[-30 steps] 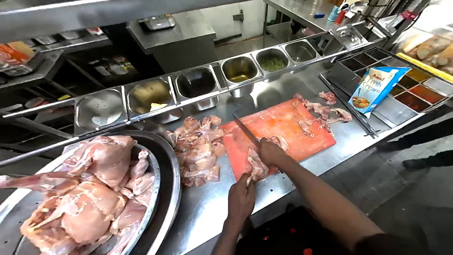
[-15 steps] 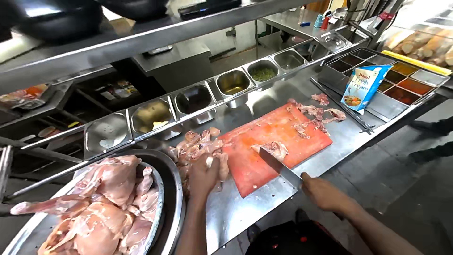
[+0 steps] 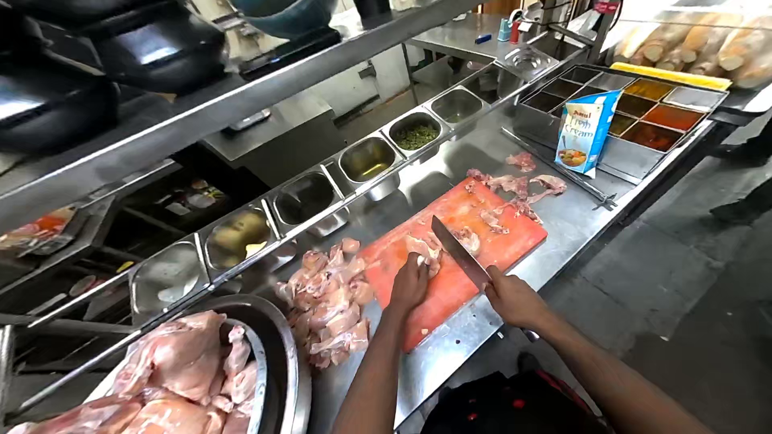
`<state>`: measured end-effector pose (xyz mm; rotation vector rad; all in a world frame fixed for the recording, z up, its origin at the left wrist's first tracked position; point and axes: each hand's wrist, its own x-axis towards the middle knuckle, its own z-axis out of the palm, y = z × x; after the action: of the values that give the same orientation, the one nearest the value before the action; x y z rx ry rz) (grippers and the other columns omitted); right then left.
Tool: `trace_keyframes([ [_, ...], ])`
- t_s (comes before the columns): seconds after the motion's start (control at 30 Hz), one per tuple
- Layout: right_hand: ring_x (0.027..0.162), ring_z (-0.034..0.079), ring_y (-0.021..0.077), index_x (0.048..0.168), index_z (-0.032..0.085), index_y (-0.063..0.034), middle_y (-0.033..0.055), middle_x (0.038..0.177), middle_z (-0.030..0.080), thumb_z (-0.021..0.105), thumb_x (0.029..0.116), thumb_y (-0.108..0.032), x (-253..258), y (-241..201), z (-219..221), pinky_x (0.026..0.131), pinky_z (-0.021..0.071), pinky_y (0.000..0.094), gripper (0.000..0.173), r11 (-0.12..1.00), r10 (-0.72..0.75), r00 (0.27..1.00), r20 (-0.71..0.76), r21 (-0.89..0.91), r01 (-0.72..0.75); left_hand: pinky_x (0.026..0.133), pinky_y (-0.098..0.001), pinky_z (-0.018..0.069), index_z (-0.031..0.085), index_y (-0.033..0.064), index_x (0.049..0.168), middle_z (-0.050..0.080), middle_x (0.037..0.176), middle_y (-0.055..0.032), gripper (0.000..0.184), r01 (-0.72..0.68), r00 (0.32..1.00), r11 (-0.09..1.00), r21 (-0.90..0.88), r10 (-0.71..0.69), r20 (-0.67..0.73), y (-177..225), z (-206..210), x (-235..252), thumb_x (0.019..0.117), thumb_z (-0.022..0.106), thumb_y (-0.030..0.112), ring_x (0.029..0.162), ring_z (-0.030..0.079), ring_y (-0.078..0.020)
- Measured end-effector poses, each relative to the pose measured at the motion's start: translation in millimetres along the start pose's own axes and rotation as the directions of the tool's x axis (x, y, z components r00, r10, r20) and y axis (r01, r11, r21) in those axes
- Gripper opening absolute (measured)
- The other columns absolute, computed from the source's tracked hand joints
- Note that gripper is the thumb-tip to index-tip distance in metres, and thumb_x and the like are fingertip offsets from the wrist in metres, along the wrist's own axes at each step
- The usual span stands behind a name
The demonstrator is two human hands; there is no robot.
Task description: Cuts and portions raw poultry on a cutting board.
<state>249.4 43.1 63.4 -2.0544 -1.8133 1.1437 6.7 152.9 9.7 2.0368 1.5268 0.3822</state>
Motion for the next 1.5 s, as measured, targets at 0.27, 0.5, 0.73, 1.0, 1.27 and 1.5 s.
trace_keyframes([
  [0.27,0.088,0.07,0.0333,0.132,0.048,-0.0104,0.0147,0.091,0.066,0.043,0.1082,-0.028,9.6,-26.1,16.8,0.078,0.0565,0.0523,0.03,0.999,-0.037,0.999,-0.001,0.024,0.037,0.097,-0.0586,0.0536,0.059,0.008,0.134,0.072,0.113,-0.0188,0.047,0.099,0.982,0.96,0.26,-0.137,0.13,12.6,-35.3,0.2,0.1111,0.036,0.041,0.109,0.069,-0.0357],
  [0.5,0.074,0.069,0.0329,0.128,0.053,-0.0078,0.0139,0.08,0.065,0.044,0.1093,-0.029,-11.8,-64.1,-31.2,0.068,0.0562,0.0536,0.03,0.992,-0.125,0.969,-0.215,-0.008,0.126,0.095,-0.0583,0.0538,0.059,0.0017,0.129,0.071,0.109,-0.0223,0.049,0.114,0.982,0.975,0.192,-0.14,0.129,-4.2,-24.8,0.3,0.1127,0.03,0.038,0.106,0.07,-0.0383],
  [0.73,0.062,0.068,0.0309,0.13,0.046,0.005,0.0155,0.077,0.065,0.046,0.1029,-0.021,9.0,-91.1,10.7,0.056,0.0576,0.0499,0.037,0.965,-0.221,0.752,-0.62,-0.027,0.262,0.094,-0.0578,0.0541,0.06,0.0006,0.127,0.071,0.107,-0.0225,0.049,0.119,0.988,0.986,0.116,-0.129,0.085,-15.1,-15.2,0.4,0.1128,0.03,0.037,0.105,0.07,-0.0384],
  [1.0,0.083,0.07,0.0364,0.133,0.051,-0.004,0.0204,0.098,0.067,0.053,0.1055,-0.026,31.5,-101.4,-6.6,0.073,0.057,0.0565,0.035,0.998,0.02,1.0,0.019,-0.053,-0.019,0.095,-0.0576,0.054,0.058,0.0021,0.131,0.071,0.111,-0.0219,0.05,0.138,0.987,0.975,0.174,-0.151,0.063,-13.8,-15.7,-9.6,0.1125,0.029,0.038,0.109,0.069,-0.0383],
  [1.27,0.054,0.063,0.021,0.136,0.043,0.0049,0.0054,0.067,0.059,0.039,0.1062,-0.026,5.0,-122.2,-29.9,0.049,0.0566,0.0443,0.043,0.868,-0.315,0.439,-0.841,-0.068,0.492,0.091,-0.0568,0.0557,0.059,0.0048,0.127,0.072,0.106,-0.0193,0.044,0.175,0.981,0.972,0.159,-0.185,0.05,-15.3,-12.2,-11.5,0.1122,0.032,0.037,0.104,0.071,-0.0366],
  [1.5,0.093,0.071,0.0376,0.142,0.039,-0.0051,0.0216,0.111,0.066,0.057,0.1014,-0.02,68.2,-86.0,33.9,0.078,0.0573,0.0572,0.047,0.993,0.064,0.994,0.085,-0.101,-0.055,0.095,-0.0557,0.0544,0.059,0.0035,0.129,0.071,0.111,-0.0198,0.045,0.17,0.982,0.969,0.182,-0.182,0.049,-9.5,-14.1,-17.5,0.112,0.032,0.035,0.109,0.069,-0.0363],
])
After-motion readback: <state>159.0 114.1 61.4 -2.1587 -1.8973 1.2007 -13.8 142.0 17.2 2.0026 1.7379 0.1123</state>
